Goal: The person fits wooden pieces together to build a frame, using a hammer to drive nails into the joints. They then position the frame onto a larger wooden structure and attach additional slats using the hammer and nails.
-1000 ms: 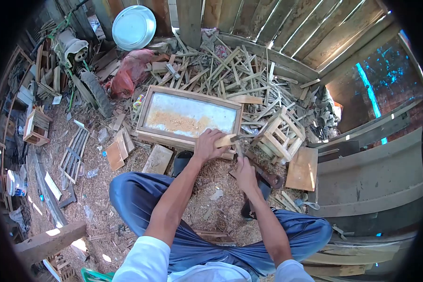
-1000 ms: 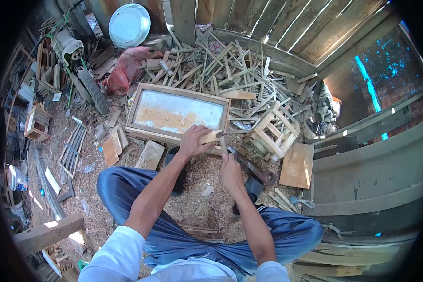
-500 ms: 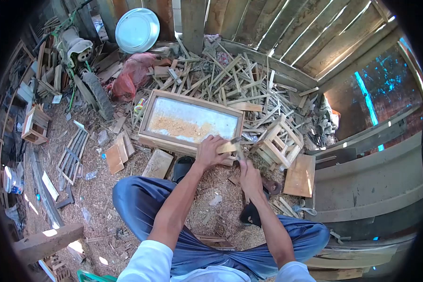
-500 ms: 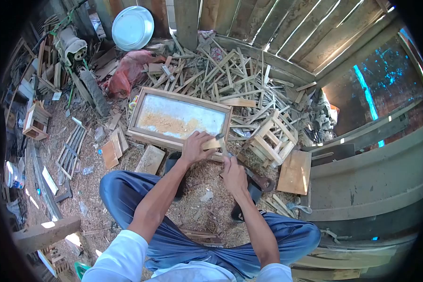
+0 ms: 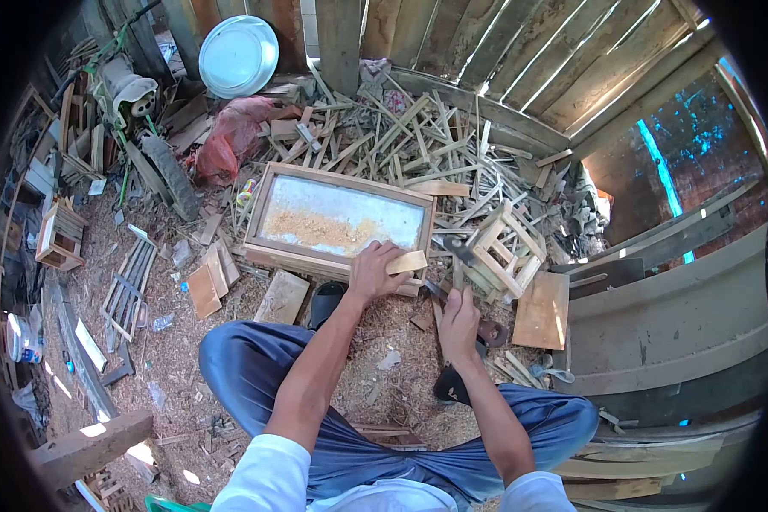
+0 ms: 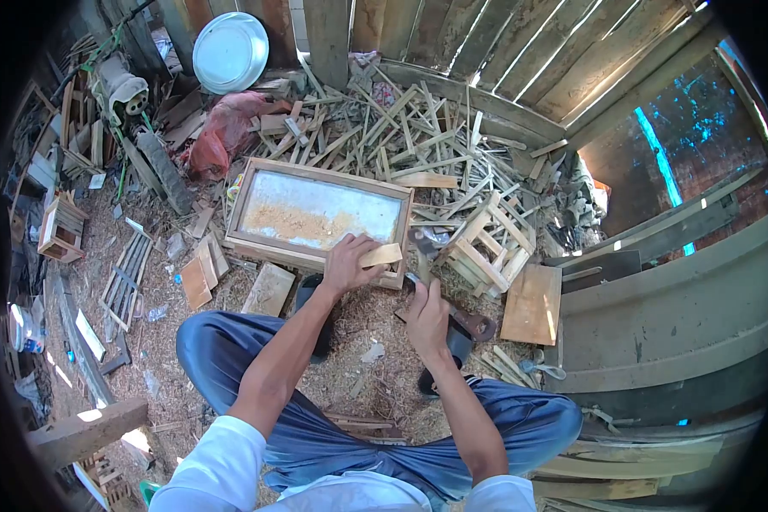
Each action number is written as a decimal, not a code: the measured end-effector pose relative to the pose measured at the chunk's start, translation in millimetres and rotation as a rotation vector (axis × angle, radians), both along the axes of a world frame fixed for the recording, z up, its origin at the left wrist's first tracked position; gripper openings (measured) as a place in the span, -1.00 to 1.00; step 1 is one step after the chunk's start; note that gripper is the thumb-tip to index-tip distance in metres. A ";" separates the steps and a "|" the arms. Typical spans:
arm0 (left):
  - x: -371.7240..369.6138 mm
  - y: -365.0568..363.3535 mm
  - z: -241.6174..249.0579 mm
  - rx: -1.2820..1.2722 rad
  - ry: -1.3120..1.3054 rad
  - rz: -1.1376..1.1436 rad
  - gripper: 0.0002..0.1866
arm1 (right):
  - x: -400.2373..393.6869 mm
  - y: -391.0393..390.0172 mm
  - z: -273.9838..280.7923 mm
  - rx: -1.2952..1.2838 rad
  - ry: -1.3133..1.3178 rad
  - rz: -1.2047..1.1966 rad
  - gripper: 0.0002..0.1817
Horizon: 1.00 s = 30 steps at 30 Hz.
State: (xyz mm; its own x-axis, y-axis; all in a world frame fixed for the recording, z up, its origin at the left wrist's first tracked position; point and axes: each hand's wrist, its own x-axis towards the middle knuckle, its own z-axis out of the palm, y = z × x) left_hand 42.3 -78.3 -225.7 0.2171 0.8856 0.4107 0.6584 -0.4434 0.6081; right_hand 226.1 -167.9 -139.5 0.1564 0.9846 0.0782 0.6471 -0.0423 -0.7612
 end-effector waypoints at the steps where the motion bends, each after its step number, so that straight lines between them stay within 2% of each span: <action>1: 0.5 -0.5 0.8 -0.010 0.005 0.005 -0.54 | 2.6 2.0 -11.2 0.002 0.000 -0.004 -0.60; 3: 2.6 -0.6 2.8 -0.011 0.005 -0.011 -0.54 | 5.0 12.0 -31.8 -0.385 -0.297 0.136 -0.57; 8: -1.0 0.5 0.5 0.034 0.004 -0.007 -0.57 | 1.3 13.6 -10.7 -0.276 -0.209 0.111 -0.56; 10: 0.6 2.3 -1.0 0.023 0.013 -0.007 -0.57 | -1.5 5.6 -19.0 0.018 0.006 -0.038 -0.55; 11: 0.6 1.5 -1.0 0.023 0.013 -0.010 -0.57 | 1.9 6.4 -28.1 0.019 0.005 -0.042 -0.55; 13: 0.7 3.0 -0.8 0.003 0.017 -0.022 -0.56 | 7.9 14.2 -38.5 -0.346 -0.336 0.114 -0.54; 14: 1.2 2.5 -0.2 0.010 0.020 -0.023 -0.56 | 14.3 17.1 -41.4 -0.339 -0.333 0.113 -0.54; 18: -2.0 -2.9 2.4 -0.025 0.045 -0.017 -0.52 | 25.1 32.1 6.5 -0.339 -0.301 0.154 -0.54; 21: 2.9 8.4 4.8 -0.073 0.082 -0.061 -0.47 | 38.8 40.3 44.4 -0.032 -0.222 0.136 -0.57; 23: -7.4 15.2 -9.2 -0.172 0.101 -0.123 -0.40 | 53.5 46.5 82.1 -0.038 -0.237 0.160 -0.59; 26: -15.6 26.3 -4.0 -0.245 0.213 -0.198 -0.39 | 68.0 35.3 121.5 -0.013 -0.277 0.177 -0.61; 28: -16.9 31.1 7.4 -0.217 0.242 -0.188 -0.37 | 75.2 30.1 130.1 0.046 -0.304 0.174 -0.61; 30: -20.6 38.2 21.4 -0.268 0.123 -0.200 -0.37 | 77.2 26.7 128.7 0.013 -0.250 0.165 -0.61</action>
